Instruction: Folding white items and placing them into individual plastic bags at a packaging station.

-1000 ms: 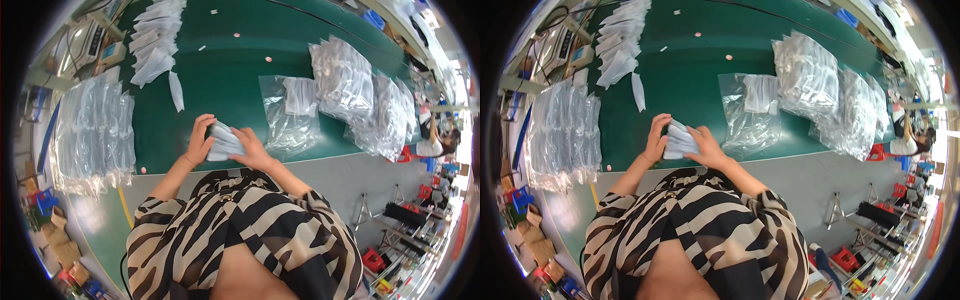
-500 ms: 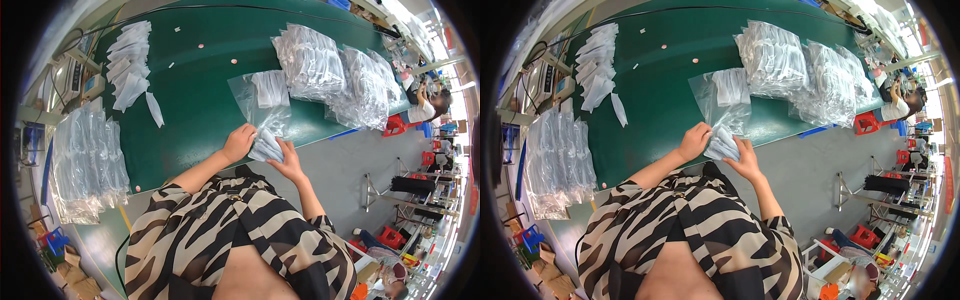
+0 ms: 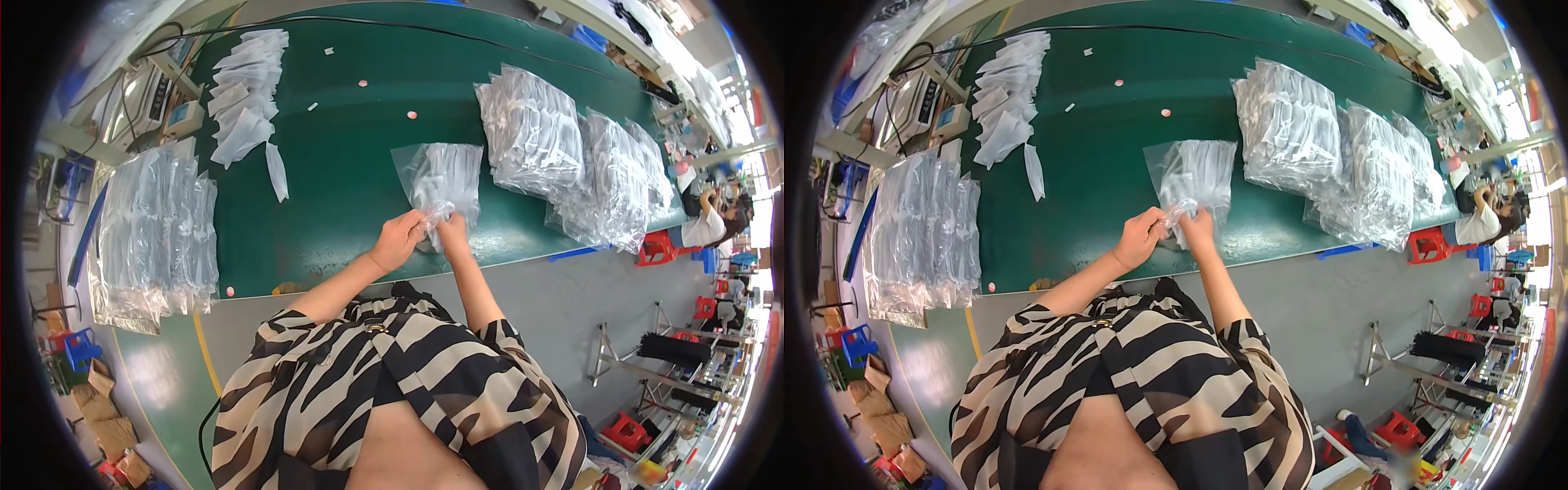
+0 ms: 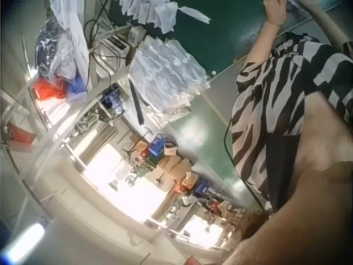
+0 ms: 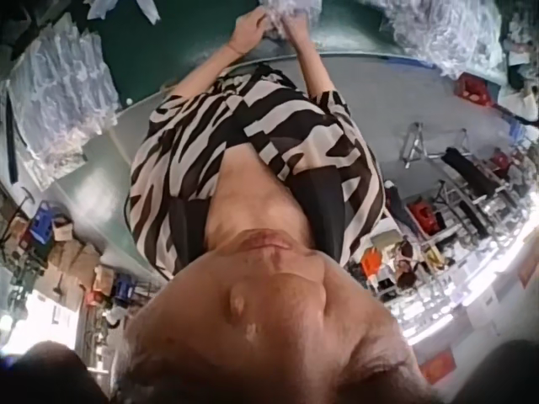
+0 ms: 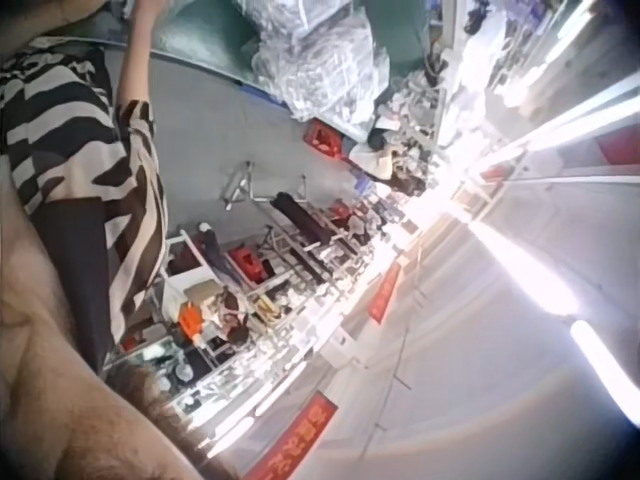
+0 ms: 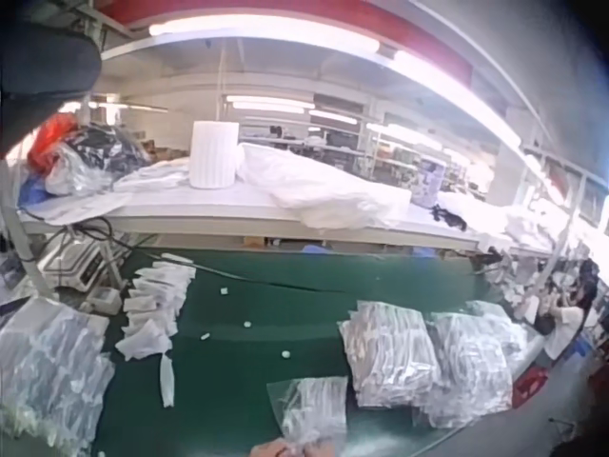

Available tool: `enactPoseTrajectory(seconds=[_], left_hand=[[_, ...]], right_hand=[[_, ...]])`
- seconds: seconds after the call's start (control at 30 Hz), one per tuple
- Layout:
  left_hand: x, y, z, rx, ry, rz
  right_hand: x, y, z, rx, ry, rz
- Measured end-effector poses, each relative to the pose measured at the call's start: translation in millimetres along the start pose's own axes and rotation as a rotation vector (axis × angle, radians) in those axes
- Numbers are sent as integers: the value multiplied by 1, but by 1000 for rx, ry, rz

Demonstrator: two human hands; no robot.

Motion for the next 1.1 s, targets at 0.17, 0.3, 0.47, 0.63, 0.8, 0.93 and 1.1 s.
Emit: enactPoseTrajectory(seconds=[0.17,0.3,0.47,0.63,0.8,0.93,1.1], left_hand=[[-5,-9,10,46,36,13],[0,-21,-1,92,76,31],[10,-39,4,154,129,-153],[-22,-55,-5,76,136,-32],[-15,-71,4,157,98,-182],[-46,-70,3,-64,56,-334],[-203,-93,-56,-128,558,592]], right_hand=[[17,17,0,-178,-492,107],[61,21,-27,-350,-800,231],[74,26,-29,-682,-1166,514],[73,-25,-14,-757,-1292,390],[89,-5,-16,-519,-1195,265],[75,-11,-10,-957,-1408,65],[63,-112,-54,-72,-1769,-655]])
Point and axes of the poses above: each hand's wrist, its own y-axis towards the middle knuckle, its own x-axis out of the palm, z = x × y, the point moved 5 cm from there along y, towards the middle knuckle, and after that the axes turned 4 degrees about z, right-handed, at the moved point
